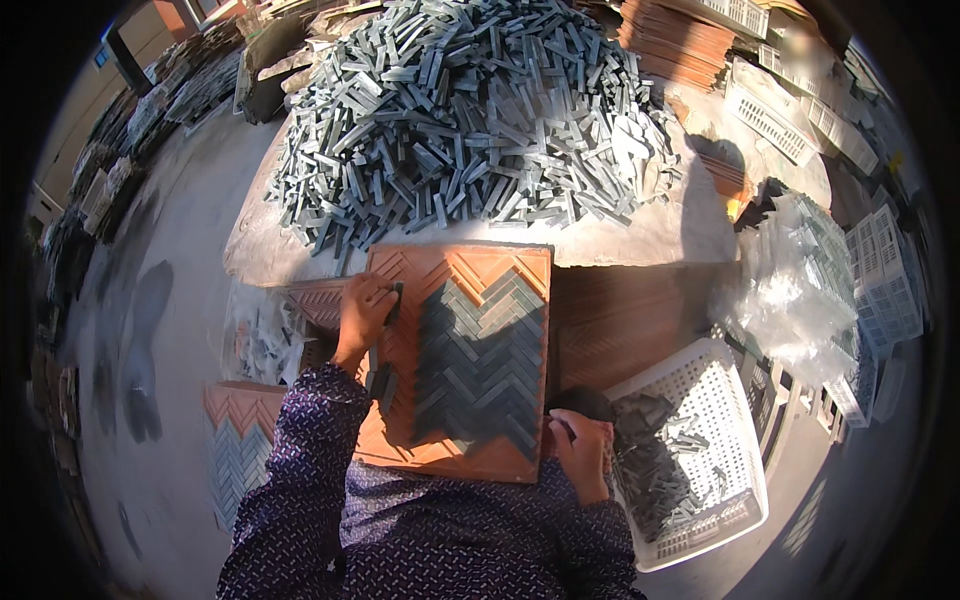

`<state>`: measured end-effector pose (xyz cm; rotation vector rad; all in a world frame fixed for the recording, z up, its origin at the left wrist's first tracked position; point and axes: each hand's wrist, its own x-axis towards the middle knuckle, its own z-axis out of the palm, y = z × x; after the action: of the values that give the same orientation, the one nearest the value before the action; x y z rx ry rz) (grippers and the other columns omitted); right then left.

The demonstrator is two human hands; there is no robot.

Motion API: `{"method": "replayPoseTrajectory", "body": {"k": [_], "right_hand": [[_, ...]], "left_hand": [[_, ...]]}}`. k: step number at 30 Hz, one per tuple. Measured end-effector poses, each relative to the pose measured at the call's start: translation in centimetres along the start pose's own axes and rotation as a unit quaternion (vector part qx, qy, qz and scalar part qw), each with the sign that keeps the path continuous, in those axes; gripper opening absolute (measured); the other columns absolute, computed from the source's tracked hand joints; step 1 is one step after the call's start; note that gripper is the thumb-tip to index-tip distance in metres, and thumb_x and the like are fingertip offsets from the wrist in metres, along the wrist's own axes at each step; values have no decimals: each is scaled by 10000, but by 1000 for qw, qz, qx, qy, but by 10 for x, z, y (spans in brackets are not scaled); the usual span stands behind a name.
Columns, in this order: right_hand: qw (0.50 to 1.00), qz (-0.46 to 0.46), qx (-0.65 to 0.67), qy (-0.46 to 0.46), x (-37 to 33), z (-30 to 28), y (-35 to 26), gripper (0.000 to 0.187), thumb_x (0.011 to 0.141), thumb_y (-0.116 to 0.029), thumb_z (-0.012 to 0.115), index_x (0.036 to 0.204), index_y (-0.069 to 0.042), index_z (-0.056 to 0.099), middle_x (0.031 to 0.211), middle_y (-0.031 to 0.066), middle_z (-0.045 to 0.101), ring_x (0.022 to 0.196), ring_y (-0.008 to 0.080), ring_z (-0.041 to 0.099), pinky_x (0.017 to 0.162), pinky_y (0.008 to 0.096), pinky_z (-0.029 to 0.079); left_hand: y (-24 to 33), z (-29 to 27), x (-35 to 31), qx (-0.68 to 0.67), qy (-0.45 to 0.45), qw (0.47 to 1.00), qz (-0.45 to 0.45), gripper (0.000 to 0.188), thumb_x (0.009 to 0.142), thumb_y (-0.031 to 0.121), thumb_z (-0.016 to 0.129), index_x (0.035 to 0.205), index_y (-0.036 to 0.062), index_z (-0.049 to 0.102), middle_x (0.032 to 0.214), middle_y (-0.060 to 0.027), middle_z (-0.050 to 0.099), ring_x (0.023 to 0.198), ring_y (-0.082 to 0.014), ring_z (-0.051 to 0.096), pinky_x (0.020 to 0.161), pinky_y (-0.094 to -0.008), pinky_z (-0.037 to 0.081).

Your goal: The person arranges small rectangular tiles into a herringbone pattern on a flat board. They pick tiles from a nearby pile and place them one by one, occasionally adjusting positions to maintain alignment.

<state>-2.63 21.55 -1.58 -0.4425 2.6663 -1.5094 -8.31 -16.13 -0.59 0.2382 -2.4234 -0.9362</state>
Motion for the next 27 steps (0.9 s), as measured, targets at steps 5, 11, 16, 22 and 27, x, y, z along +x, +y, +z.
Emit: {"method": "replayPoseTrajectory", "body": {"k": [5,11,16,22,27], "right_hand": [[1000,19,13,2,0,2,12,186,839,-83,619,990,20,655,931,161,679,867,255,660,771,319,502],[999,24,40,6,-2,10,29,209,851,-116,615,1002,24,653,951,147,679,876,229,655,774,316,500],[997,48,68,-3,0,10,38,201,849,-109,614,999,20,651,953,142,677,879,220,650,769,304,496],[996,41,75,3,0,14,35,187,831,-107,628,983,-2,654,932,147,674,851,245,655,751,311,496],[995,62,75,-8,2,14,40,198,852,-97,609,1004,25,647,928,122,682,845,183,654,745,289,502]], "left_hand": [[23,15,11,-43,-116,990,-69,186,752,108,670,916,22,663,909,-158,638,817,-331,619,720,-383,494],[16,41,29,-4,-78,995,68,181,808,99,615,950,-12,617,787,-138,604,671,-251,594,640,-345,487],[42,49,54,-241,-130,953,-131,209,885,47,522,1090,5,519,801,-60,595,619,-95,563,517,-212,458],[25,64,49,-224,-97,960,-138,176,812,24,601,986,4,607,764,-82,655,690,-135,622,640,-275,493],[45,57,46,-93,-115,986,-72,196,805,44,630,992,-8,655,825,-134,690,742,-192,667,685,-289,505]]}}
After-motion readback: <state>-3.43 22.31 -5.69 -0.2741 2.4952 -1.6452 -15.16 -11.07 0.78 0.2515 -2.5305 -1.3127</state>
